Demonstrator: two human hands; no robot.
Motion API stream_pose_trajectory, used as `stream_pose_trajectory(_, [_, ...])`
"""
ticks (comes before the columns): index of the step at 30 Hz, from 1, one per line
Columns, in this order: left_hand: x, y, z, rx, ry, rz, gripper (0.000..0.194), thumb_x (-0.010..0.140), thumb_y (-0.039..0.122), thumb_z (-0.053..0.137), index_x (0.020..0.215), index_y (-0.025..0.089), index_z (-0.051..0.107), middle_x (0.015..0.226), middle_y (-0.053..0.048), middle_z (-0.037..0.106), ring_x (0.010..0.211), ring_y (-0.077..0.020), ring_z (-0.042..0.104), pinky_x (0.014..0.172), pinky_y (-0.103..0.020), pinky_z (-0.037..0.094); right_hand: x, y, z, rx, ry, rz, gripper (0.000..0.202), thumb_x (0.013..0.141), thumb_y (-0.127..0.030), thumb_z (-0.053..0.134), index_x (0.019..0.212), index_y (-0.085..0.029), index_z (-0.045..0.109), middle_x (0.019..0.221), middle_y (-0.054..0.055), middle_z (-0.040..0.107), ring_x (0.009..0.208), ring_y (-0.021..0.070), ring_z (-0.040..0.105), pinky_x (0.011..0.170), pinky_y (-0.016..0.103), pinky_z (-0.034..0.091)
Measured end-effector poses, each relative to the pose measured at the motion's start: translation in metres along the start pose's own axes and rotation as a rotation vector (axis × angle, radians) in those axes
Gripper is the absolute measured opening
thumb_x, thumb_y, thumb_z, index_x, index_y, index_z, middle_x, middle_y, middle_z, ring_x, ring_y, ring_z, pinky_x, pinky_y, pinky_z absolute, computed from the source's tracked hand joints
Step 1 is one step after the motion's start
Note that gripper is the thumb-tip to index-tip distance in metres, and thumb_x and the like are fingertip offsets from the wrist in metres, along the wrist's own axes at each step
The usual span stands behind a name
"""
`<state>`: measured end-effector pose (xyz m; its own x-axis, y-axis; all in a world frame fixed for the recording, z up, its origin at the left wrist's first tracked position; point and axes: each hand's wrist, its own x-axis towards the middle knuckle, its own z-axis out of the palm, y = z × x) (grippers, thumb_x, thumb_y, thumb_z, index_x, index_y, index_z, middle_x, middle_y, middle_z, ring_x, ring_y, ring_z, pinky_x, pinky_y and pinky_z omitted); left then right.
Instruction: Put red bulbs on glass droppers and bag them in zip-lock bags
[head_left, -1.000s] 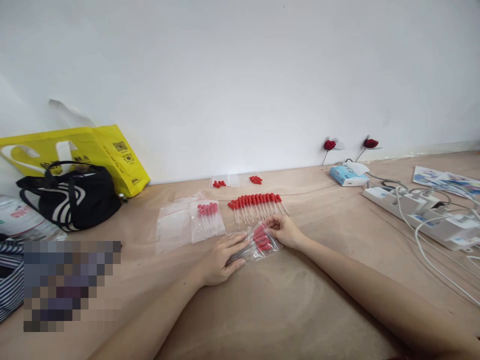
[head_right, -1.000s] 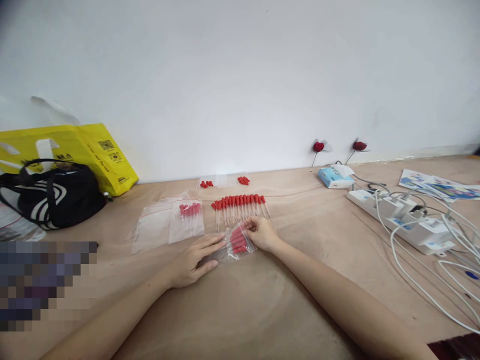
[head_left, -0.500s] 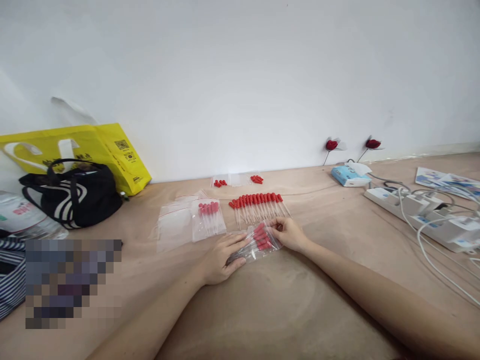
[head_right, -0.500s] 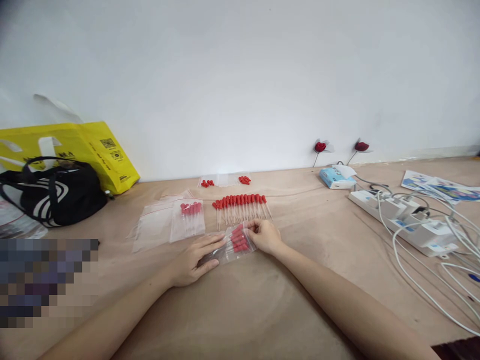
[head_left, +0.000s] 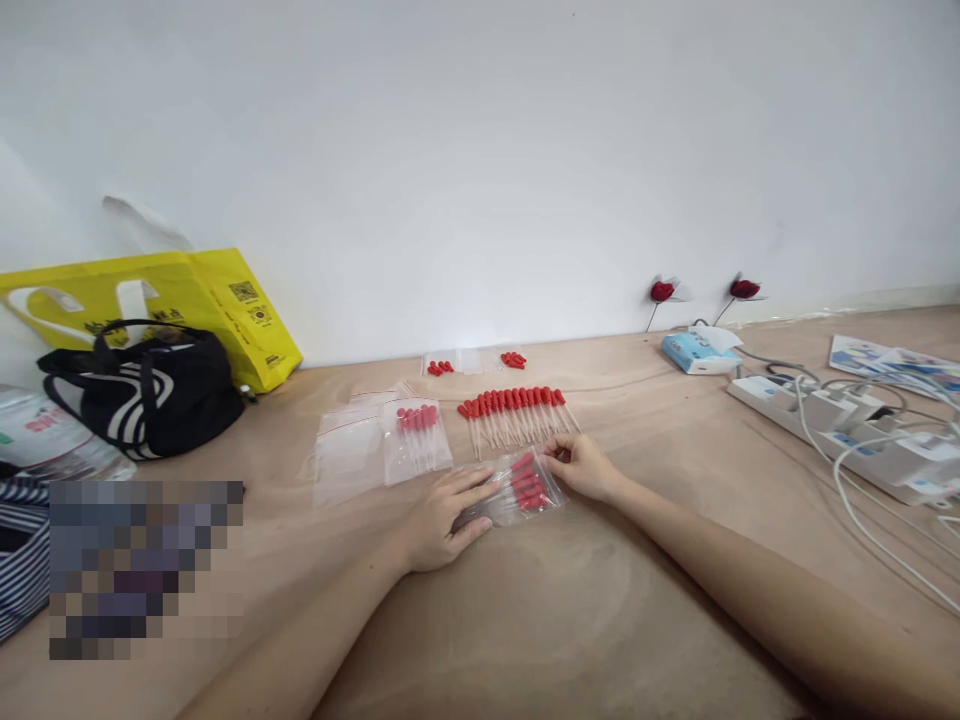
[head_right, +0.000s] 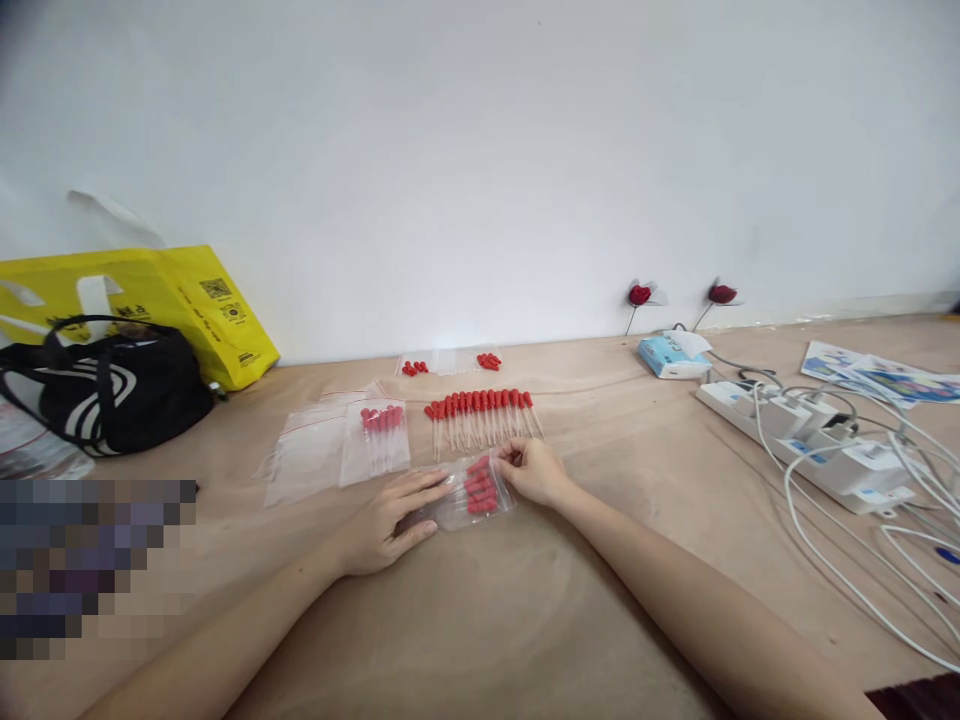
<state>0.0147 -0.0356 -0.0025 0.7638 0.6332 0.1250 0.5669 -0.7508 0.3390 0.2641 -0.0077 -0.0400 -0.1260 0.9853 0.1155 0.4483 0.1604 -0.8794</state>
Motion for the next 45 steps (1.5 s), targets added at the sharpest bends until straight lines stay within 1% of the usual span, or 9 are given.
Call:
stream_pose_trajectory(9, [0.0, -0.001, 0.0, -0.007, 0.012, 0.009, 0.044, 0.084, 0.031, 0.045, 0.127, 0.025, 0.04, 0.134, -0.006, 0.038, 0.123, -0.0217, 0.035, 0.101, -0.045, 0.029, -0.005, -0.009, 0.002, -0.078, -0.065, -0.126, 0.015, 0.07, -0.03, 0.056, 0.073, -0.02, 0.067, 0.07, 0.0, 0.063, 0.063, 0.0128, 0.053, 0.058, 0.023, 0.04])
stream_pose_trajectory(13, [-0.001, -0.001, 0.0, 0.008, 0.007, 0.006, 0.044, 0.084, 0.032, 0.044, 0.127, 0.023, 0.04, 0.135, -0.007, 0.038, 0.123, -0.0216, 0.035, 0.101, -0.044, 0.029, -0.008, -0.015, -0.001, -0.193, 0.091, -0.06, 0.029, 0.076, -0.038, 0.047, 0.063, -0.017, 0.061, 0.061, 0.001, 0.057, 0.057, 0.0119, 0.049, 0.054, 0.023, 0.036])
stream_pose_trajectory(17, [0.0, 0.001, 0.0, -0.004, 0.039, 0.009, 0.044, 0.083, 0.031, 0.045, 0.127, 0.025, 0.04, 0.133, -0.006, 0.041, 0.121, -0.0214, 0.037, 0.1, -0.042, 0.031, -0.015, -0.017, 0.0, -0.252, 0.024, -0.023, 0.034, 0.07, -0.049, 0.054, 0.056, -0.017, 0.056, 0.062, 0.001, 0.056, 0.056, 0.0112, 0.048, 0.052, 0.022, 0.034])
stream_pose_trajectory(26, [-0.002, -0.001, 0.001, -0.011, 0.091, 0.031, 0.045, 0.081, 0.037, 0.048, 0.124, 0.024, 0.042, 0.128, -0.007, 0.045, 0.115, -0.023, 0.043, 0.096, -0.041, 0.035, -0.018, -0.033, 0.001, 0.452, -0.117, 0.13, 0.035, 0.054, -0.045, 0.068, 0.059, -0.018, 0.046, 0.054, -0.004, 0.053, 0.049, 0.0079, 0.047, 0.049, 0.02, 0.035])
stream_pose_trajectory(30, [-0.001, -0.002, 0.003, 0.046, 0.243, 0.0, 0.034, 0.083, 0.036, 0.046, 0.114, 0.023, 0.051, 0.117, -0.006, 0.053, 0.109, -0.022, 0.046, 0.094, -0.039, 0.035, -0.017, -0.042, -0.021, 0.461, -0.102, 0.112, 0.027, 0.052, -0.032, 0.072, 0.058, -0.016, 0.051, 0.056, -0.005, 0.054, 0.051, 0.0064, 0.047, 0.05, 0.019, 0.035])
stream_pose_trajectory(34, [-0.003, -0.012, -0.006, 0.183, 0.46, -0.19, 0.024, 0.083, 0.032, 0.042, 0.101, 0.023, 0.056, 0.106, -0.005, 0.057, 0.103, -0.0213, 0.049, 0.091, -0.039, 0.036, -0.014, -0.034, -0.054, 0.447, -0.29, 0.2, 0.022, 0.053, -0.024, 0.071, 0.059, -0.016, 0.052, 0.052, -0.006, 0.053, 0.045, 0.0067, 0.045, 0.047, 0.02, 0.035])
stream_pose_trajectory(37, [-0.013, -0.038, -0.024, 0.32, 0.551, -0.458, 0.022, 0.08, 0.031, 0.044, 0.093, 0.021, 0.057, 0.102, -0.007, 0.057, 0.099, -0.0245, 0.05, 0.089, -0.04, 0.037, -0.009, -0.023, -0.084, 0.325, -0.389, 0.19, 0.017, 0.053, -0.022, 0.069, 0.06, -0.016, 0.054, 0.056, -0.004, 0.056, 0.048, 0.0084, 0.048, 0.048, 0.021, 0.037])
stream_pose_trajectory(42, [-0.045, -0.095, -0.055, 0.367, 0.576, -1.048, 0.033, 0.076, 0.037, 0.046, 0.1, 0.015, 0.051, 0.101, -0.013, 0.056, 0.105, -0.0315, 0.046, 0.086, -0.042, 0.038, 0.013, -0.008, -0.134, 0.006, -0.38, 0.164, 0.012, 0.051, -0.016, 0.065, 0.058, -0.016, 0.055, 0.055, -0.004, 0.056, 0.05, 0.0095, 0.05, 0.049, 0.021, 0.037])
stream_pose_trajectory(45, [-0.054, -0.115, -0.06, 0.299, 0.535, -1.208, 0.043, 0.07, 0.041, 0.055, 0.101, 0.013, 0.049, 0.104, -0.014, 0.056, 0.106, -0.0305, 0.047, 0.086, -0.038, 0.039, 0.034, -0.002, -0.151, -0.392, -0.297, 0.218, 0.014, 0.051, -0.008, 0.058, 0.062, -0.016, 0.055, 0.06, -0.002, 0.06, 0.057, 0.0119, 0.054, 0.052, 0.021, 0.038])
